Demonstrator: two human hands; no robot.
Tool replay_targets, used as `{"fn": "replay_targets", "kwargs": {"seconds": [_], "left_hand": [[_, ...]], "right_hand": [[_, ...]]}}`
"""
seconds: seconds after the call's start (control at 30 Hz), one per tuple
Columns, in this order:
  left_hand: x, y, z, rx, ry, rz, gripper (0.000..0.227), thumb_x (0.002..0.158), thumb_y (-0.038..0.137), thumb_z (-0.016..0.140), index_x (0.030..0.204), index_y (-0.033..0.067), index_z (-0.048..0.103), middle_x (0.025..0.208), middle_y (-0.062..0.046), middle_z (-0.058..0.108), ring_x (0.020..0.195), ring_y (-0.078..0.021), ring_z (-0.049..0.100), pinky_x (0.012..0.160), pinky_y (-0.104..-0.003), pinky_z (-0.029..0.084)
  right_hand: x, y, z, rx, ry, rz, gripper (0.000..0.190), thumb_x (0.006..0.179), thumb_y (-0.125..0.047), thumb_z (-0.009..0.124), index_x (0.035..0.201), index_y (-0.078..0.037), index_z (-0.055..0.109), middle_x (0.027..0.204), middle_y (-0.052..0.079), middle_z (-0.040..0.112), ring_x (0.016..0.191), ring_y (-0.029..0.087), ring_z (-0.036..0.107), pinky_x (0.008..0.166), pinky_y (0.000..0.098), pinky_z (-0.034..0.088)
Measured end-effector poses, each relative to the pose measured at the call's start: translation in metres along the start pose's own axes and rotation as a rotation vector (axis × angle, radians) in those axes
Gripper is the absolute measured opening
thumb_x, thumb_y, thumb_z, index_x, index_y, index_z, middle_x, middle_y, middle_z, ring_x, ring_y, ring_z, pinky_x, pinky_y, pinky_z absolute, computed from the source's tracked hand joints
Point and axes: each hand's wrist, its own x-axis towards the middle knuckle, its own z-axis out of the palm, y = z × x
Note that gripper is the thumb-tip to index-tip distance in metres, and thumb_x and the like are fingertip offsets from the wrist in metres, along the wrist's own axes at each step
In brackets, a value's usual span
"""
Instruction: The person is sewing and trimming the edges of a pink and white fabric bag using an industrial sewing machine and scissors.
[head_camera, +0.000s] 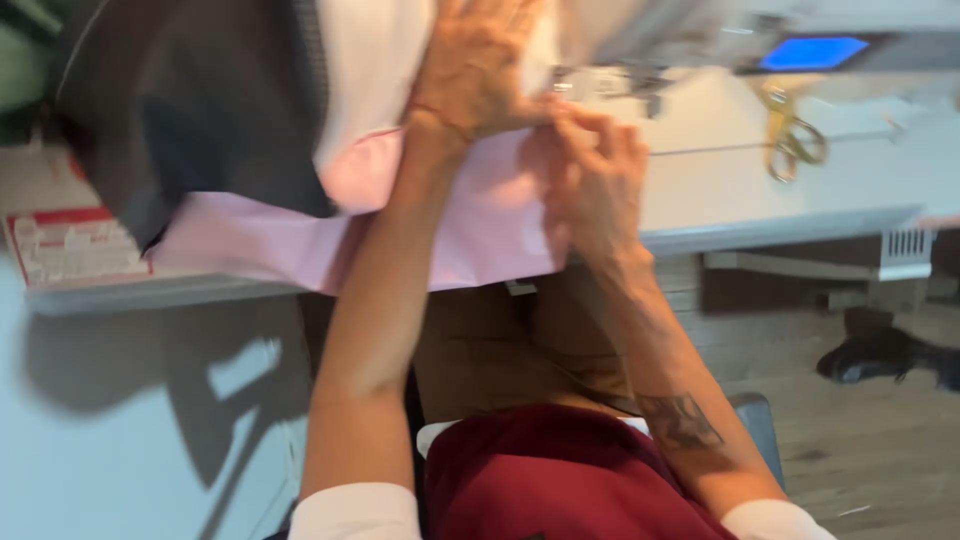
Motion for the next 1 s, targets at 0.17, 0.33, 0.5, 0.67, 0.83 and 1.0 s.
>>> {"fn": "replay_targets", "kwargs": {"seconds": [0.17,0.33,0.5,0.67,0.83,1.0], "left_hand": [[-0.061,-0.069,0.012,0.012,0.060,-0.168,0.070,0.085,0.050,0.079,0.139,0.0074,0.063,0.131,-0.013,0.063,0.124,-0.0337,0.051,0.109,-0.048,0.037],[-0.066,-0.101,0.042,-0.010,0.077,-0.230,0.069,0.087,0.048,0.076,0.141,0.0073,0.060,0.138,-0.012,0.058,0.131,-0.0330,0.046,0.114,-0.047,0.033],[-0.039,-0.086,0.059,-0.019,0.086,-0.203,0.068,0.089,0.046,0.073,0.142,0.0071,0.058,0.145,-0.011,0.054,0.137,-0.0323,0.040,0.119,-0.045,0.030],[-0.017,-0.045,0.071,-0.007,0.078,-0.146,0.066,0.091,0.044,0.070,0.144,0.0070,0.056,0.152,-0.010,0.050,0.144,-0.0316,0.035,0.124,-0.044,0.026],[0.005,0.014,0.073,0.009,0.053,-0.027,0.065,0.092,0.042,0.067,0.146,0.0068,0.054,0.159,-0.009,0.046,0.151,-0.0310,0.029,0.129,-0.043,0.023],[-0.006,0.040,0.001,0.196,-0.094,-0.004,0.064,0.101,0.051,0.056,0.152,0.0113,0.051,0.158,-0.001,0.047,0.149,-0.0239,0.031,0.119,-0.068,0.012]], "right_hand": [[0.011,-0.017,0.002,0.218,-0.004,0.062,0.031,0.094,-0.003,0.083,0.124,-0.007,0.074,0.116,0.011,0.067,0.106,0.025,0.063,0.086,0.0344,0.053],[0.015,0.007,0.004,0.354,-0.183,0.253,0.009,0.105,0.000,0.074,0.109,0.001,0.067,0.098,0.007,0.071,0.088,0.011,0.067,0.079,0.0248,0.052],[0.022,-0.026,-0.009,0.852,-0.176,0.574,0.022,0.107,-0.007,0.071,0.123,0.001,0.059,0.086,0.005,0.071,0.070,0.006,0.061,0.067,0.0199,0.044],[-0.003,-0.040,-0.001,0.760,-0.019,0.671,0.034,0.099,-0.002,0.076,0.129,-0.002,0.060,0.073,-0.002,0.062,0.059,0.002,0.051,0.054,0.0176,0.034],[-0.012,-0.054,-0.010,0.110,-0.035,0.261,0.020,0.098,-0.002,0.075,0.119,0.000,0.074,0.067,0.010,0.054,0.058,0.021,0.054,0.057,0.0351,0.043],[-0.018,-0.053,-0.025,0.052,-0.071,0.173,0.026,0.099,-0.005,0.068,0.125,-0.004,0.073,0.084,0.014,0.057,0.072,0.032,0.061,0.064,0.0430,0.049]]}}
